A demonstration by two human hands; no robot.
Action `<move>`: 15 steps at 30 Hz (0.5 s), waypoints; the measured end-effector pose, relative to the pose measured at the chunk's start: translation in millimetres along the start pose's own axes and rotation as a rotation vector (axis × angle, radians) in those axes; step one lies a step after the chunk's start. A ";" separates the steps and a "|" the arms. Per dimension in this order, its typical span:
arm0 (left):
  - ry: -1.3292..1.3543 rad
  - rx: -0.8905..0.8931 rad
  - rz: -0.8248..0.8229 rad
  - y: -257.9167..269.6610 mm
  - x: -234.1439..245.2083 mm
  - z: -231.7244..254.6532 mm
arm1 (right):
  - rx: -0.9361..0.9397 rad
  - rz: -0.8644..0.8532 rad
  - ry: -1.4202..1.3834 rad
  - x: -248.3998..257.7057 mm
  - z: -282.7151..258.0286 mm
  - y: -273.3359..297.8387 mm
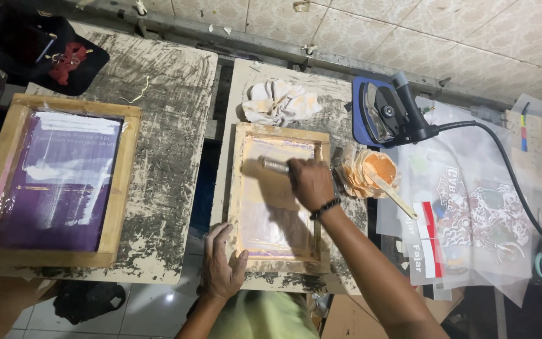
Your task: The person uses a squeegee to spread orange ink across a screen printing frame placed over a purple fabric. The person repeatedly pulls the squeegee across the screen to ensure even ink distribution. An iron and a container of ink are visible on the workbench.
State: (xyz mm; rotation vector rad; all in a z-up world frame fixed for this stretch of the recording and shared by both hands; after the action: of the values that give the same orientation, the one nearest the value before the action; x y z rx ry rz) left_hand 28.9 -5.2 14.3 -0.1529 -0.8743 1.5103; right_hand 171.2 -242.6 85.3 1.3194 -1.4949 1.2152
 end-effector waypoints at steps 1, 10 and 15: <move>-0.002 -0.004 0.001 1.4 1.6 -0.4 | 0.001 0.004 -0.002 -13.5 12.7 -17.7; -0.006 0.058 -0.067 2.3 1.2 -4.1 | 0.129 -0.028 0.065 -50.3 45.7 -67.2; -0.027 0.033 -0.105 2.2 6.1 0.9 | 0.104 -0.131 0.094 -50.8 42.7 -41.9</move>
State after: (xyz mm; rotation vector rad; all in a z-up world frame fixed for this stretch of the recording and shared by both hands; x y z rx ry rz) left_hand 25.5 0.2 16.1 -0.0616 -0.8657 1.4309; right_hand 221.8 -272.2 33.1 1.3860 -1.2737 1.2659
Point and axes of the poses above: each hand's wrist, its own y-axis away from the middle knuckle, its own x-axis out of the back of the hand, z = x × y, the point moved 3 cm from there along -y, towards the middle knuckle, and after that the axes turned 13 degrees about -x, right-handed, at the moved point
